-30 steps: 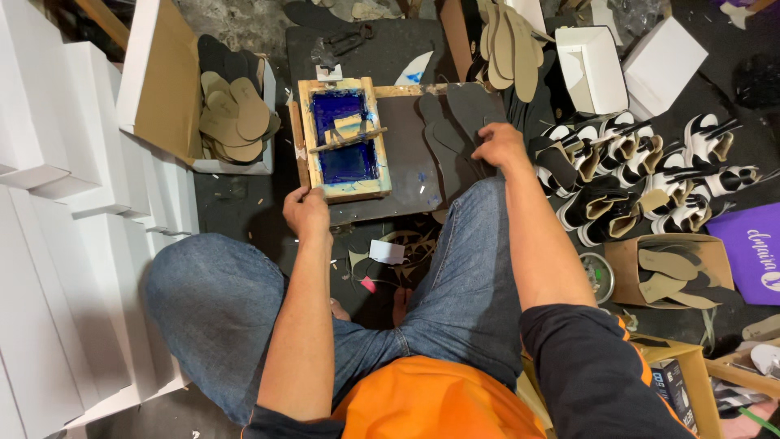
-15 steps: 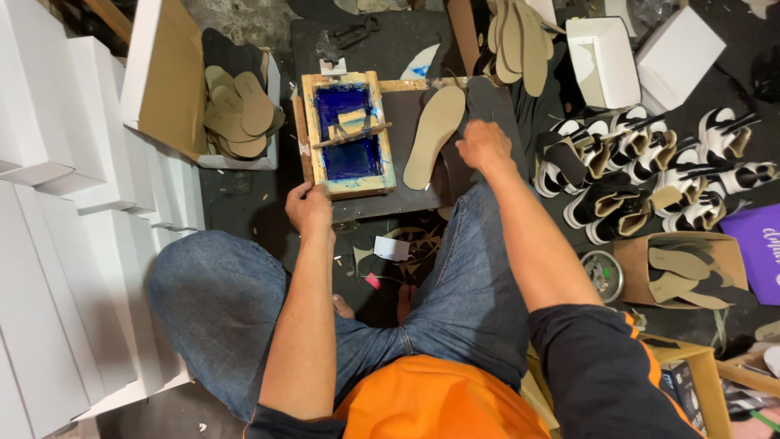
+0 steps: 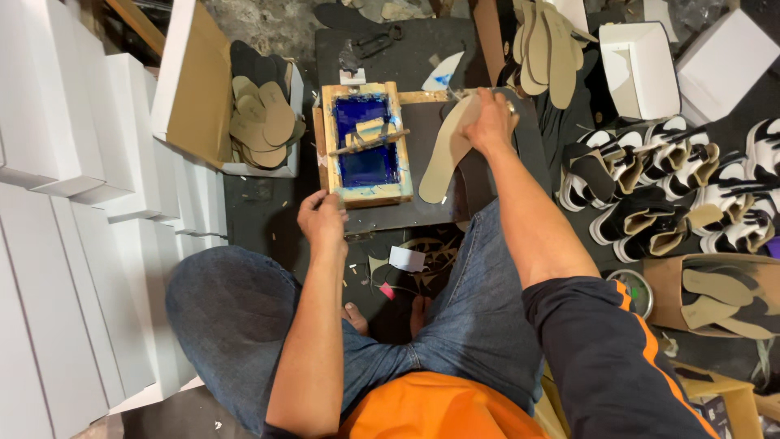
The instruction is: The person sits on the floor and repeatedly picks up shoe insoles, applies blue glue to them using a sponge attached to a wooden frame, and places them on a nearby surface.
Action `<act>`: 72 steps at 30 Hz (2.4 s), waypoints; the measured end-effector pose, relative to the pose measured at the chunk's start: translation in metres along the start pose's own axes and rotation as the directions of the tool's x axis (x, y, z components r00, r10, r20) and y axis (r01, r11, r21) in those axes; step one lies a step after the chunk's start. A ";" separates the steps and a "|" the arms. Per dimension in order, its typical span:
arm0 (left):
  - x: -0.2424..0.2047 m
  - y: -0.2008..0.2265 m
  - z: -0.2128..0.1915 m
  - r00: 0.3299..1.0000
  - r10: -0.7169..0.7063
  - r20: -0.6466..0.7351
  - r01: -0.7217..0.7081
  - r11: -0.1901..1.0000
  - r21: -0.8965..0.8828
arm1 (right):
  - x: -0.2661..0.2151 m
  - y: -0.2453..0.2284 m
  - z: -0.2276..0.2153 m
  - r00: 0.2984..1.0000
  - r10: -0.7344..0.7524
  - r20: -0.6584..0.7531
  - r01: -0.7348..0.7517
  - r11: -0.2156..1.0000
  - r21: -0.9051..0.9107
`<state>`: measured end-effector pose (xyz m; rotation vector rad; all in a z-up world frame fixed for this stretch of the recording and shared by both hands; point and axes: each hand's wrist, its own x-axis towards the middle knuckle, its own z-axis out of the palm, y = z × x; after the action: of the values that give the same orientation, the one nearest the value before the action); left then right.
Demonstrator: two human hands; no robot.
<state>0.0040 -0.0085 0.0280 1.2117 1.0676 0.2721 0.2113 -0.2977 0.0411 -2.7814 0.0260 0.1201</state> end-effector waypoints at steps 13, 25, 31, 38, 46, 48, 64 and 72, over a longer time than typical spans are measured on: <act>-0.022 0.056 -0.018 0.976 -0.036 0.213 0.100 0.949 -0.298 | -0.072 -0.033 -0.015 0.873 0.424 0.242 -0.465 0.570 0.677; 0.003 0.027 -0.016 0.983 0.045 0.178 0.003 0.965 -0.263 | -0.106 -0.055 0.015 0.907 0.387 0.166 -0.373 0.554 0.744; 0.003 0.027 -0.016 0.984 0.035 0.176 0.011 0.967 -0.254 | -0.104 -0.057 0.014 0.909 0.376 0.182 -0.373 0.534 0.759; 0.004 0.028 -0.016 0.984 0.035 0.176 0.010 0.970 -0.244 | -0.111 -0.066 0.007 0.905 0.383 0.184 -0.389 0.571 0.723; 0.001 0.028 -0.016 0.983 0.035 0.180 0.006 0.976 -0.219 | -0.110 -0.060 0.015 0.907 0.366 0.209 -0.405 0.624 0.668; 0.004 0.026 -0.016 0.983 0.035 0.181 0.004 0.977 -0.214 | -0.113 -0.063 0.009 0.907 0.368 0.205 -0.406 0.633 0.659; 0.004 0.026 -0.017 0.983 0.029 0.183 0.000 0.988 -0.153 | -0.123 -0.068 -0.011 0.896 0.348 0.275 -0.443 0.729 0.522; 0.013 0.000 -0.013 0.995 0.044 0.092 -0.062 0.978 0.197 | -0.088 -0.049 0.002 0.993 0.000 -0.117 0.009 0.997 0.076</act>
<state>0.0006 0.0081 0.0215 1.4208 1.0052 0.1538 0.1247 -0.2506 0.0644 -2.7084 0.0533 -0.0441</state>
